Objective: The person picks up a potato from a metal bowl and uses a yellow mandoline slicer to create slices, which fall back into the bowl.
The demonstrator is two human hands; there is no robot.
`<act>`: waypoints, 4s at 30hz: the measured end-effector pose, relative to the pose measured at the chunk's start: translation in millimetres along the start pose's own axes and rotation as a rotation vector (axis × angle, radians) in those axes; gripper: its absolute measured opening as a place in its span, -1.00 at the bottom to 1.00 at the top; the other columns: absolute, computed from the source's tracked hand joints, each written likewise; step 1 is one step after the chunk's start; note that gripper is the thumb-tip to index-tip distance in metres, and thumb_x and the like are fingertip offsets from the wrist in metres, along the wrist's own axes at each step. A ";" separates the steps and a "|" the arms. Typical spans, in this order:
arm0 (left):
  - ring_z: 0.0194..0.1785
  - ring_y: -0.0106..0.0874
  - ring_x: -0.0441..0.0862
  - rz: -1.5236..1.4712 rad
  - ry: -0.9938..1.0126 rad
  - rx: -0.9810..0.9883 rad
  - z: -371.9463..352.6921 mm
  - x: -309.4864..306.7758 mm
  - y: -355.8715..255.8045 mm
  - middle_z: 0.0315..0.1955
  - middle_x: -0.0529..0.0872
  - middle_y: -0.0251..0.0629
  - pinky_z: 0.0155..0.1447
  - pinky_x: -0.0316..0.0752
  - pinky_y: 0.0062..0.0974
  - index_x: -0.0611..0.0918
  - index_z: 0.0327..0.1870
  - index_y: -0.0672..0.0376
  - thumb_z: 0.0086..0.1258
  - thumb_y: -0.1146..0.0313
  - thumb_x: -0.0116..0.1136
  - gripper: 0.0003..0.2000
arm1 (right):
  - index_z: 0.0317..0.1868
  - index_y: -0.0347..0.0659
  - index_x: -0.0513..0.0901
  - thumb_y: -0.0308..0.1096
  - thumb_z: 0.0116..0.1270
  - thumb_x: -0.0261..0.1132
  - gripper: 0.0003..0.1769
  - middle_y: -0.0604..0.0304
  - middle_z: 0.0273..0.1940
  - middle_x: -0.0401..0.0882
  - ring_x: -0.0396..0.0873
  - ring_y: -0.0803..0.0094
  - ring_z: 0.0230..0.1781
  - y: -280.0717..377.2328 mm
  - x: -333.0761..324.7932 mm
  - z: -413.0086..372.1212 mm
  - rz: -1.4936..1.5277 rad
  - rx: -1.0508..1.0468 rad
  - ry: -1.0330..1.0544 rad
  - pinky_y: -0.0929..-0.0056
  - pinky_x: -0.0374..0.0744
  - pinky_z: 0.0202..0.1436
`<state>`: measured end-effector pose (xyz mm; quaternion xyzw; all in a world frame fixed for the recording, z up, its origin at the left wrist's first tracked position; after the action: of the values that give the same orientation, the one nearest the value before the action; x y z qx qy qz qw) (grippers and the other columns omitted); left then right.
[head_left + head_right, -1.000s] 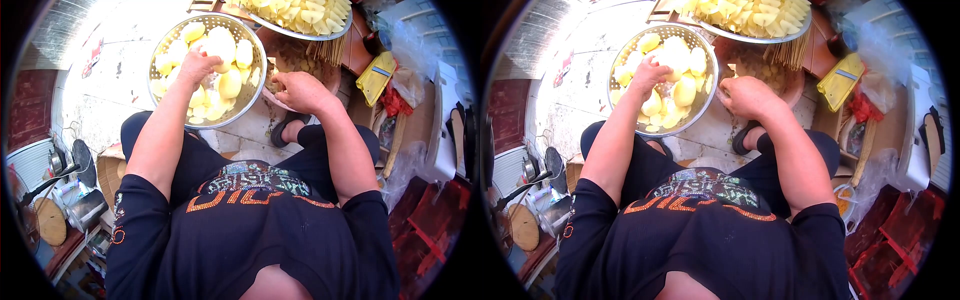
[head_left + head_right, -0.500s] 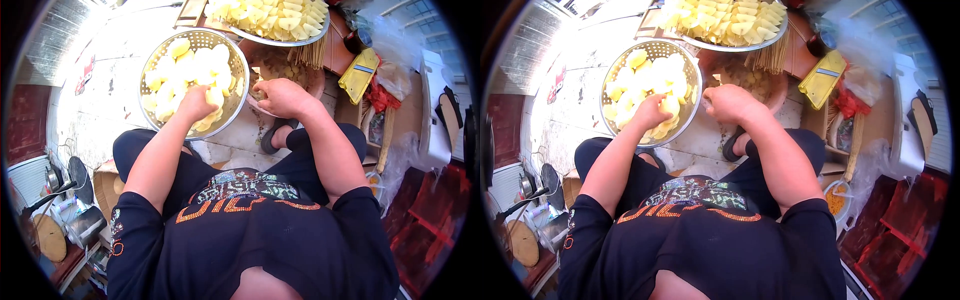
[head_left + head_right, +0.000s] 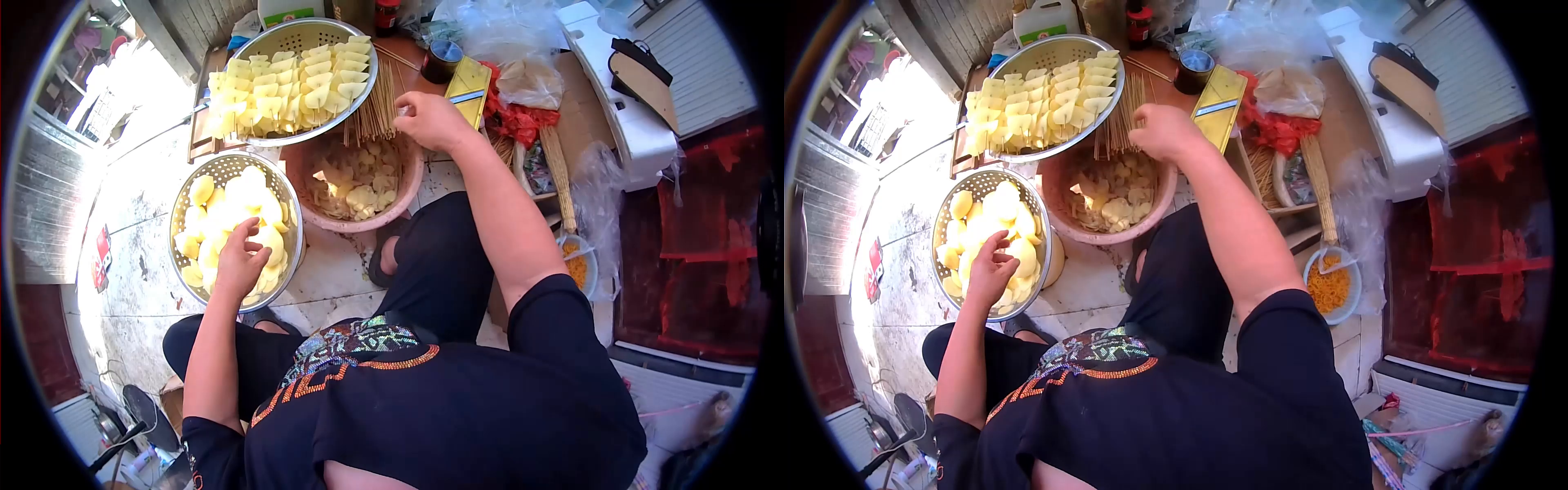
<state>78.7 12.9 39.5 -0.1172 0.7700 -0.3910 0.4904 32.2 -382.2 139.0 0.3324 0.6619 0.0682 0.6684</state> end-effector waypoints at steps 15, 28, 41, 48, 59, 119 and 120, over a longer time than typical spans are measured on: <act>-0.36 -0.45 0.49 -0.329 0.069 1.413 -217.0 -19.1 -396.1 -0.29 0.55 -0.37 -0.34 0.41 -0.51 0.55 0.16 0.06 0.12 0.35 0.24 -0.51 | 0.22 -0.18 0.49 0.12 0.41 0.32 -0.39 0.04 -0.17 0.62 0.64 0.23 -0.26 -250.7 95.5 -52.1 1.228 0.838 -0.176 0.25 0.65 -0.24; -0.32 -0.44 0.50 -0.178 0.073 1.472 -250.8 -24.6 -398.9 -0.19 0.62 -0.36 -0.22 0.44 -0.47 0.54 0.22 0.11 0.24 0.32 0.15 -0.54 | 0.06 -0.23 0.59 -0.18 0.55 0.22 -0.71 0.15 -0.25 0.67 0.64 0.39 -0.39 -244.7 51.0 -59.1 1.543 0.556 -0.414 0.36 0.70 -0.30; 0.25 -0.29 0.58 -0.482 -0.031 0.436 -152.0 -66.6 -204.6 0.30 0.50 -0.09 0.25 0.51 -0.37 0.26 0.52 0.25 0.09 0.29 0.60 -0.04 | 0.15 -0.26 0.52 -0.23 0.58 0.19 -0.69 0.14 -0.15 0.67 0.68 0.48 -0.31 25.5 19.1 -164.6 1.539 0.019 0.187 0.44 0.72 -0.18; 0.39 -0.27 0.45 -1.002 -0.091 0.236 -178.6 -34.9 -142.6 0.34 0.45 -0.07 0.45 0.33 -0.34 0.13 0.54 0.35 0.20 0.18 0.54 -0.01 | 0.13 -0.31 0.51 -0.20 0.54 0.25 -0.64 0.18 -0.18 0.66 0.69 0.50 -0.35 163.9 135.1 -224.1 1.493 -0.003 0.731 0.45 0.72 -0.21; 0.14 -0.29 0.67 -1.263 -0.211 -0.070 -240.6 -56.7 -42.5 0.11 0.67 -0.04 0.31 0.53 -0.39 0.40 0.33 0.46 0.15 0.53 0.11 -0.39 | 0.06 -0.27 0.59 -0.12 0.50 0.27 -0.63 0.10 -0.22 0.68 0.67 0.46 -0.40 179.8 179.7 -237.1 0.995 -0.110 1.009 0.48 0.64 -0.38; 0.08 -0.24 0.75 -1.699 -0.064 -0.324 -195.3 -34.0 56.9 0.09 0.71 -0.01 0.17 0.67 -0.14 0.43 0.36 0.38 0.42 0.17 0.12 -0.42 | 0.39 -0.14 0.43 -0.08 0.31 0.31 -0.33 0.13 0.25 0.57 0.53 0.24 0.25 152.7 262.9 -98.1 1.410 0.199 0.970 0.13 0.54 0.23; 0.17 -0.20 0.71 -1.697 -0.054 -0.284 -196.5 -33.7 55.9 0.18 0.67 -0.01 0.22 0.65 -0.14 0.38 0.42 0.36 0.43 0.14 0.13 -0.37 | 0.39 -0.14 0.43 -0.08 0.31 0.31 -0.33 0.13 0.25 0.57 0.53 0.24 0.25 153.9 261.2 -102.4 1.403 0.200 0.970 0.13 0.54 0.23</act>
<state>-59.8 164.9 63.7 -0.7227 0.4517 -0.5222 0.0313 20.6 -88.7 12.1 0.6564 0.5188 0.5415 0.0821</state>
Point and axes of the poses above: each hand's wrist, its own z-axis towards the middle knuckle, its own x-axis out of the palm, y = z × x, the point moved 10 cm from there along z, towards the middle knuckle
